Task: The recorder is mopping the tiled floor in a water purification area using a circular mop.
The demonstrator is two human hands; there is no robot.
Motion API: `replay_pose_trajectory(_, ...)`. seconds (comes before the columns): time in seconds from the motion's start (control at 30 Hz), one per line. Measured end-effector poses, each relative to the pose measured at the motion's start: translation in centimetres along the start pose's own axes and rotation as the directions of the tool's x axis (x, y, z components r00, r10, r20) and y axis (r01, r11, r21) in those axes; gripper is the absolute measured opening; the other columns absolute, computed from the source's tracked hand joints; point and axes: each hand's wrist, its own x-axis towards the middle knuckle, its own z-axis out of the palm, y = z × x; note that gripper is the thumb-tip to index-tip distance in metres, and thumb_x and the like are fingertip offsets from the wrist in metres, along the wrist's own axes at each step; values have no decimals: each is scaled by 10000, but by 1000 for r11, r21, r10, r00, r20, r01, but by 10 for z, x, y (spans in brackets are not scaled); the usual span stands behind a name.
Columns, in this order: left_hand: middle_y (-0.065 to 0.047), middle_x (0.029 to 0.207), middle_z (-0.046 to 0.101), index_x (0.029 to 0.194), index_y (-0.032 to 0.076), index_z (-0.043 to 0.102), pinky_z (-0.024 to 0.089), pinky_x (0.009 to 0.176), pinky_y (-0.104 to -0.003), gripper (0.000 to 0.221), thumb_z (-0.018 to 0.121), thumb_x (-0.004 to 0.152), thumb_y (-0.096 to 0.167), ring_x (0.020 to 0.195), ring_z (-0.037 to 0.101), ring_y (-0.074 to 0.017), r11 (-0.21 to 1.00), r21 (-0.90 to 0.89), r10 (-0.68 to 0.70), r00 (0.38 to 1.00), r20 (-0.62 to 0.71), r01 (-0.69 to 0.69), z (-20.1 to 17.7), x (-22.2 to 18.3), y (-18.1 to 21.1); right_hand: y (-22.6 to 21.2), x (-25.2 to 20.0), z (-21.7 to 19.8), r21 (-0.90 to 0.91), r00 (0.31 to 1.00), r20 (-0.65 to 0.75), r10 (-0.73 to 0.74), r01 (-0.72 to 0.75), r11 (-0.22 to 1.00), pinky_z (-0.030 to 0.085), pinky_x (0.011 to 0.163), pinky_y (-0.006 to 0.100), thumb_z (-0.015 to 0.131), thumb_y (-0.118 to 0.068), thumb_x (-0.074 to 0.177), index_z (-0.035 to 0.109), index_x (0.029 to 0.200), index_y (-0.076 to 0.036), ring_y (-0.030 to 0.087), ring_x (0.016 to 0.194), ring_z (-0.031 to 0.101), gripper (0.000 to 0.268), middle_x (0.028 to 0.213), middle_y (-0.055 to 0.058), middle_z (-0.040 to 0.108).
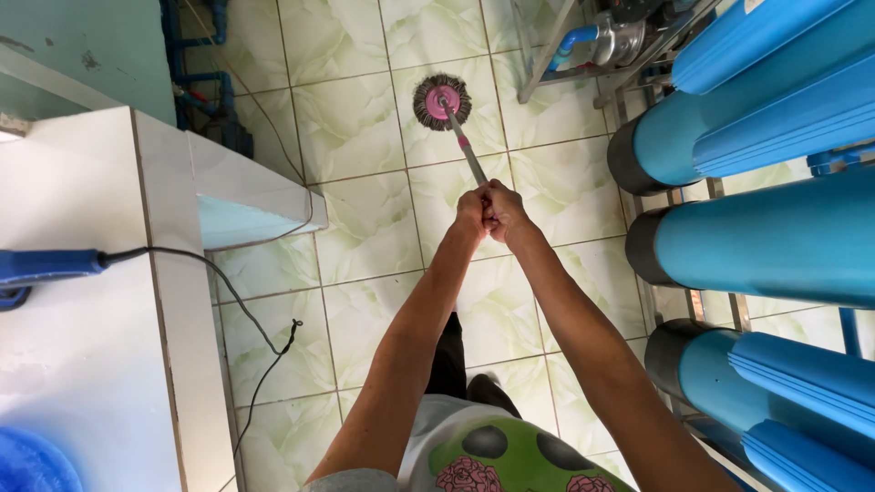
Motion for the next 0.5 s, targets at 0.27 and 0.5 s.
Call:
replay_pose_trajectory(0.27,24,498,404,658,180,450,212,284,-334,418,641,976,373,329,309,-157,998,-68,-13,999,-53,9,-66,-39,-81,74,-70,-22,-143,999,2,34,-33,989,135,346,266,524,-218,1027,640,1133,-298,79,373,253,177,576,-48,397)
replay_pose_trajectory(0.5,14,543,481,718,184,554,235,286,-318,329,610,981,374,355,364,-159,981,-194,-27,997,-78,12,-125,-121,-176,146,-178,-49,-234,995,23,100,-92,968,138,344,250,492,-192,1018,612,1166,-321,72,376,258,231,607,-32,413)
